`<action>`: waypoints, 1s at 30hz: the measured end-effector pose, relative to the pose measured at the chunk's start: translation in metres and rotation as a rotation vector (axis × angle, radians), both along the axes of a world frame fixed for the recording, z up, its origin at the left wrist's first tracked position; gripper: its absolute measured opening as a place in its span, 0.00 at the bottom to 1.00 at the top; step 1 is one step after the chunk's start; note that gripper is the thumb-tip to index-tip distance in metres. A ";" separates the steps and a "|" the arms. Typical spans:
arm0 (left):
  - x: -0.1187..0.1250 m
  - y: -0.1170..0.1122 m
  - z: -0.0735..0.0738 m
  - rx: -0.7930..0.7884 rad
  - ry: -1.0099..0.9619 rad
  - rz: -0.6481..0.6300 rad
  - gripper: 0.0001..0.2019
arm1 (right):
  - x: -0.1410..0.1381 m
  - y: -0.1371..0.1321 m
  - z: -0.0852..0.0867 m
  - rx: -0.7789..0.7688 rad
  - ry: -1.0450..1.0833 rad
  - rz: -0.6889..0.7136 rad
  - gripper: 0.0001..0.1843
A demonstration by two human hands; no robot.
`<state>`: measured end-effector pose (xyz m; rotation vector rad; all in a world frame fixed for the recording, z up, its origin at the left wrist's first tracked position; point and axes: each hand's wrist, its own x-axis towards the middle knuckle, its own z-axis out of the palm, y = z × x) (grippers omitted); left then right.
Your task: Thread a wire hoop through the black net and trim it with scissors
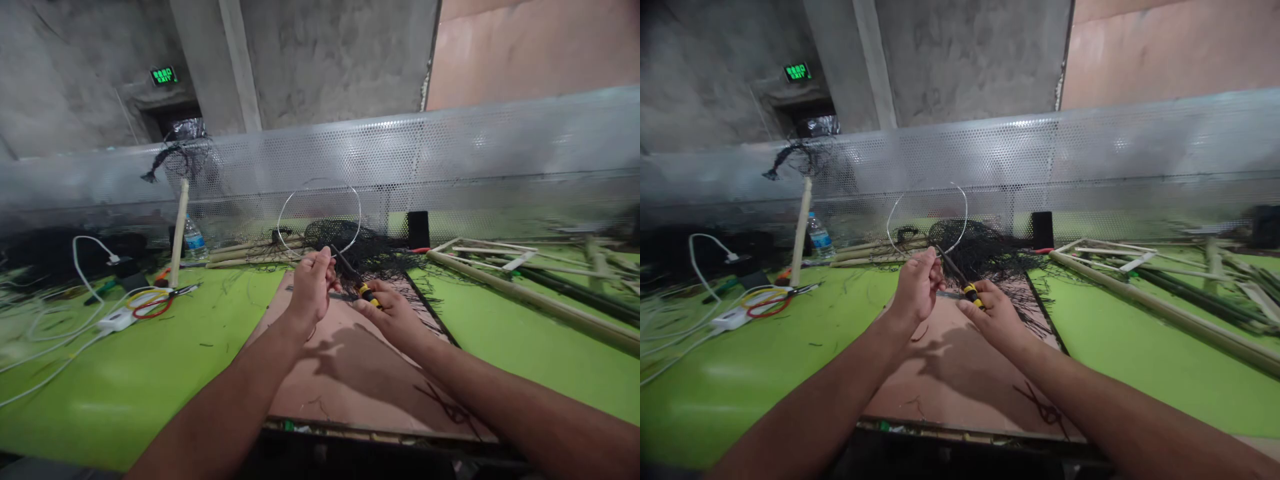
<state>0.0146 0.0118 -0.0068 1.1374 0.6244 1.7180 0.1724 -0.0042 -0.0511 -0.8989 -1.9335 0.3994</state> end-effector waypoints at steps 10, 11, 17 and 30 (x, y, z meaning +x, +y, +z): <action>-0.001 -0.004 0.004 -0.097 -0.078 -0.058 0.17 | 0.009 0.006 0.002 0.162 -0.137 -0.171 0.18; 0.000 -0.004 0.004 -0.096 -0.079 -0.057 0.17 | 0.009 0.006 0.002 0.162 -0.143 -0.170 0.18; 0.001 -0.004 0.004 -0.078 -0.069 -0.021 0.18 | 0.008 0.006 -0.002 0.132 -0.103 -0.123 0.16; -0.002 0.001 0.000 0.055 0.086 0.243 0.15 | 0.003 0.002 -0.002 0.028 -0.091 -0.092 0.18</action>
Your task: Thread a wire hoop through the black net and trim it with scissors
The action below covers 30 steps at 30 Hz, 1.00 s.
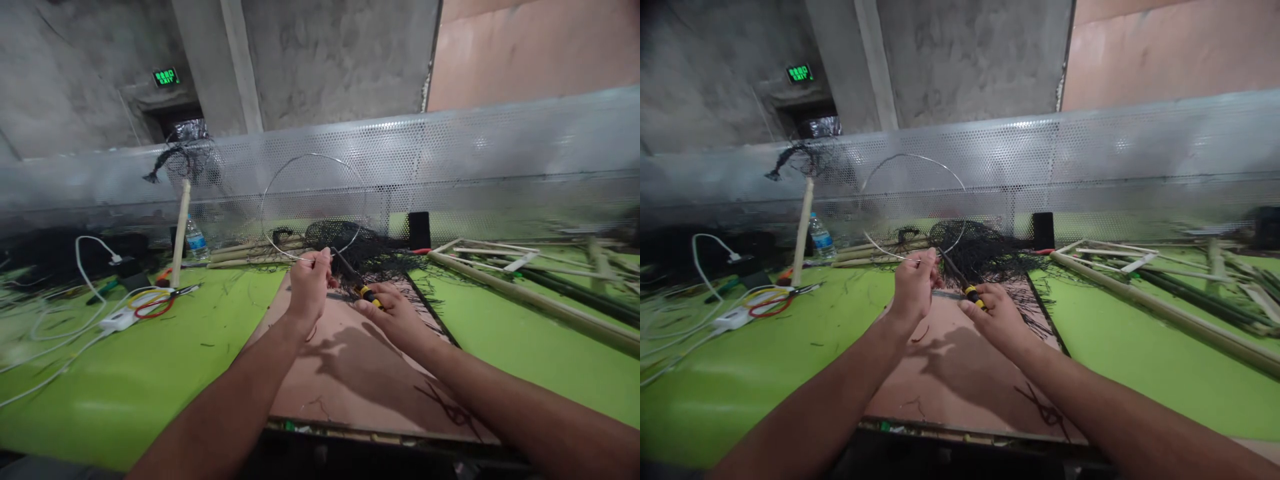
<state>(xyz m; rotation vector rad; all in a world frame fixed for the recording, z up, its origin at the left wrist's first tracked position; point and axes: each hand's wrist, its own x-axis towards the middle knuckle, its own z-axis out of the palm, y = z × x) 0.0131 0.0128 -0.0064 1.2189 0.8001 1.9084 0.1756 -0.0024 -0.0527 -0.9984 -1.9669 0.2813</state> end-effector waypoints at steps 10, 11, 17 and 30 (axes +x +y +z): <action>-0.007 0.008 -0.005 -0.007 0.159 0.170 0.17 | -0.009 -0.008 0.000 -0.090 0.087 0.098 0.18; -0.006 0.008 -0.005 -0.010 0.159 0.177 0.17 | -0.009 -0.008 0.000 -0.086 0.085 0.095 0.18; -0.005 0.004 -0.005 0.004 0.207 0.245 0.17 | -0.011 -0.012 0.001 -0.097 0.084 0.090 0.18; -0.017 0.002 0.000 0.044 0.646 0.517 0.20 | -0.007 -0.011 0.008 -0.230 0.095 0.033 0.20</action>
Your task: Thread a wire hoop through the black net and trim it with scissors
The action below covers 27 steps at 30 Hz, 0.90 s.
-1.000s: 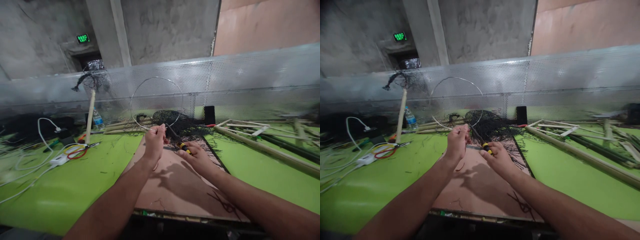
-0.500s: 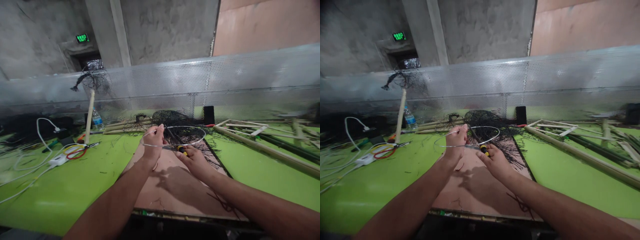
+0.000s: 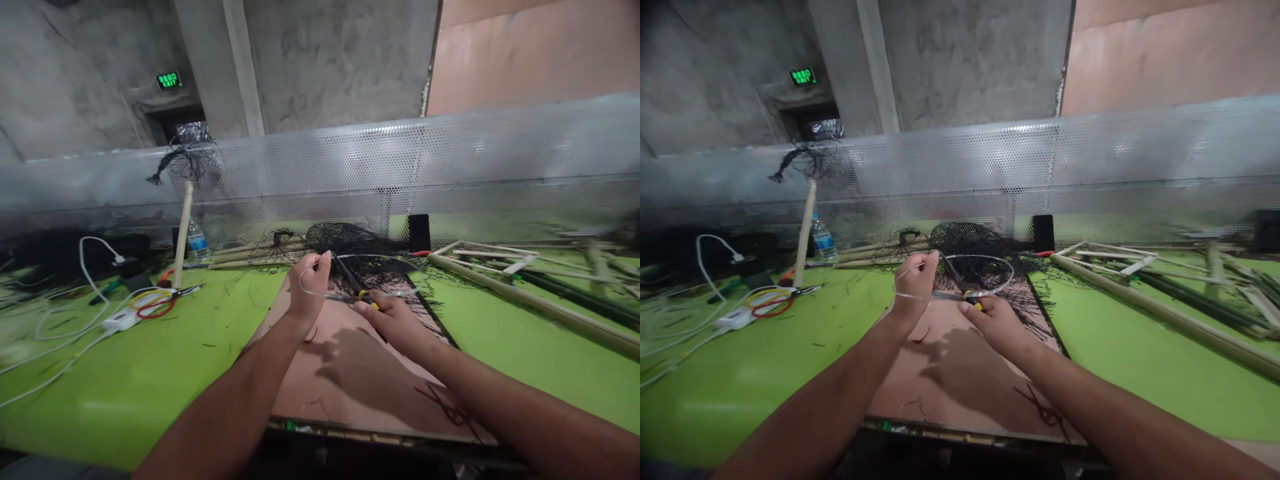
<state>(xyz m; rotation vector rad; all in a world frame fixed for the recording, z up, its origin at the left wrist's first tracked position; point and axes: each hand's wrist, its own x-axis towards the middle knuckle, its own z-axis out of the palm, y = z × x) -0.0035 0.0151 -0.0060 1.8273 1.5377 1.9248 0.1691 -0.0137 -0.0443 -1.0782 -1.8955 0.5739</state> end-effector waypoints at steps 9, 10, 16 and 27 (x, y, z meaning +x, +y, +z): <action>-0.002 0.002 0.003 0.013 -0.199 0.019 0.19 | 0.003 0.005 -0.009 0.090 -0.043 0.059 0.23; -0.001 0.002 0.003 -0.009 -0.245 -0.003 0.18 | 0.003 0.004 -0.009 0.095 -0.036 0.059 0.22; 0.003 0.006 0.004 -0.155 -0.641 -0.218 0.14 | 0.004 0.008 -0.008 0.171 -0.019 0.004 0.19; -0.004 0.002 0.013 -0.493 -1.076 -0.551 0.14 | 0.010 0.018 -0.011 0.205 -0.155 -0.084 0.20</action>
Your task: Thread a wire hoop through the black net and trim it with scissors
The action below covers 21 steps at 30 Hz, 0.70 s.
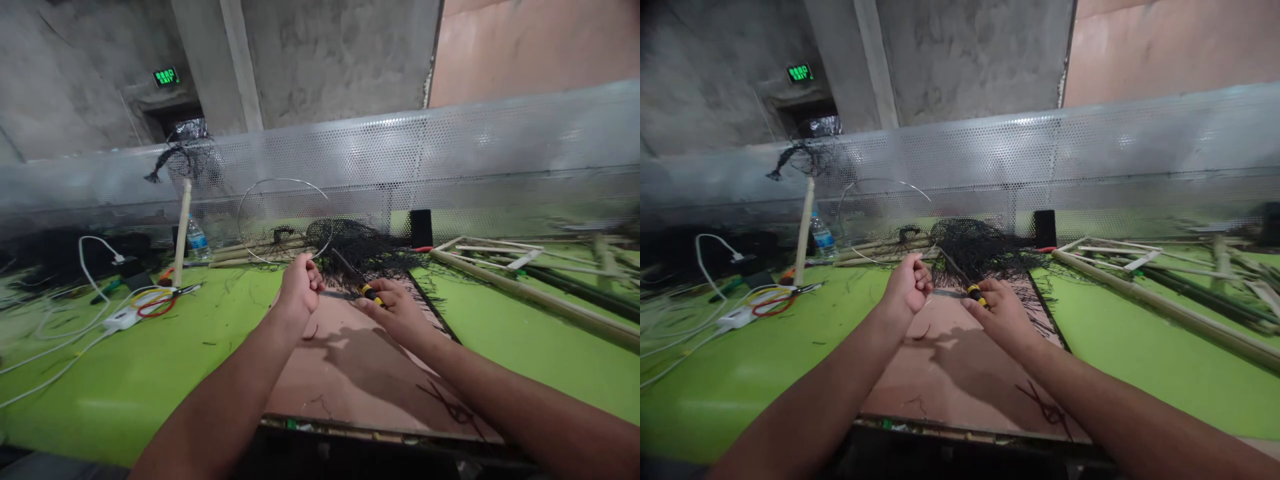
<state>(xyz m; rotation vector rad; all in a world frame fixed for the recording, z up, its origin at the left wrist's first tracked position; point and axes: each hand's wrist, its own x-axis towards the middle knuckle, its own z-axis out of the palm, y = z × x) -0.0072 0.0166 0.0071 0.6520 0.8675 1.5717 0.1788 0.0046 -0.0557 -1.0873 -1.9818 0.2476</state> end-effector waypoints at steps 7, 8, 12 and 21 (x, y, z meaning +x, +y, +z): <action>-0.002 -0.006 0.003 -0.040 -0.058 -0.211 0.14 | 0.002 -0.004 0.004 -0.137 -0.016 -0.044 0.22; -0.001 -0.007 0.003 -0.042 -0.060 -0.224 0.14 | 0.002 -0.003 0.003 -0.147 -0.011 -0.035 0.22; -0.001 -0.007 0.003 -0.035 -0.074 -0.272 0.15 | 0.003 0.000 0.001 -0.145 -0.012 0.004 0.22; -0.002 -0.007 0.002 -0.052 -0.037 -0.300 0.13 | 0.007 -0.002 0.012 0.166 -0.163 -0.039 0.16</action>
